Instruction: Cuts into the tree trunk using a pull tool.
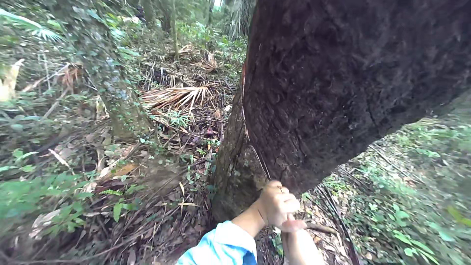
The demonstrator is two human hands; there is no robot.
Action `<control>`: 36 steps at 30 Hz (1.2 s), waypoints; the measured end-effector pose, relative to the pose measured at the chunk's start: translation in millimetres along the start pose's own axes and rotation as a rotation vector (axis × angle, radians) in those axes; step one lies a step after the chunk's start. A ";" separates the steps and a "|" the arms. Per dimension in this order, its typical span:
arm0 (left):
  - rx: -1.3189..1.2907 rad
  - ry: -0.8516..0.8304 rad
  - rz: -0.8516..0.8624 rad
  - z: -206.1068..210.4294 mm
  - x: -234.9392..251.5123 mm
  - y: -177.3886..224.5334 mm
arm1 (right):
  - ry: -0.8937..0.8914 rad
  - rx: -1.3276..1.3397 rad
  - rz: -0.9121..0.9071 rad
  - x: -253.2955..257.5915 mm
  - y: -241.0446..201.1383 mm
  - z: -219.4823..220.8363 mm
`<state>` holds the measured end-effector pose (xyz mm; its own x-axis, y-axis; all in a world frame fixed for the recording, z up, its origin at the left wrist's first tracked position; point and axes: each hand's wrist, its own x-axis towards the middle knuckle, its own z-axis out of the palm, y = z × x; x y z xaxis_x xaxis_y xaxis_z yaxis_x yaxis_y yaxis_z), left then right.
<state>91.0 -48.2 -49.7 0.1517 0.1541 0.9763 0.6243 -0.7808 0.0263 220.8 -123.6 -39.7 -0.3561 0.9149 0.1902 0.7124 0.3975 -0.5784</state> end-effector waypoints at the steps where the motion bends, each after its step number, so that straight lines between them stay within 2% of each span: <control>1: 0.008 0.008 -0.008 -2.1 7.6 -9.9 | 0.034 -0.076 -0.066 12.8 -0.5 0.8; 2: 0.031 0.016 -0.009 -2.9 14.8 -22.1 | 0.065 -0.127 -0.119 27.2 -0.7 1.7; 4: 0.094 0.029 0.017 3.3 17.8 -38.2 | 0.042 -0.152 -0.113 47.2 -0.5 1.3; 8: 0.114 -0.123 0.006 19.1 -15.4 3.3 | -0.064 -0.081 -0.045 9.4 34.4 7.8; 10: 0.064 -0.113 0.041 26.4 -30.2 22.0 | -0.013 -0.037 -0.122 -17.7 51.0 12.0; 12: 0.073 -0.046 0.071 26.9 -27.1 25.6 | 0.022 -0.018 -0.185 -23.0 58.8 10.3; 16: 0.127 -0.050 0.059 14.2 -1.0 -8.7 | 0.147 -0.044 -0.249 18.9 44.9 17.9; 18: 0.154 -0.060 0.074 14.6 0.4 -30.3 | 0.225 -0.043 -0.287 41.3 44.2 32.5; 20: 0.185 -0.069 0.100 15.4 -6.5 -34.3 | 0.244 -0.037 -0.291 44.8 47.9 44.7; 24: 0.184 -0.108 0.135 11.1 -12.0 -33.8 | 0.187 -0.009 -0.262 39.3 46.6 49.5; 28: 0.274 -0.045 0.082 28.8 -10.5 -29.4 | 0.191 -0.015 -0.331 48.7 67.6 38.9; 32: 0.275 -0.085 0.072 25.2 -3.9 -27.8 | 0.111 0.027 -0.393 50.3 57.8 22.2; 36: 0.318 -0.096 0.017 32.5 -0.4 -22.0 | -0.014 0.078 -0.336 51.5 54.1 3.9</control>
<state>102.1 -11.4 -57.6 0.2265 0.2111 0.9509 0.8265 -0.5582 -0.0730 238.7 -55.3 -64.3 -0.5712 0.7328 0.3698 0.5056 0.6690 -0.5447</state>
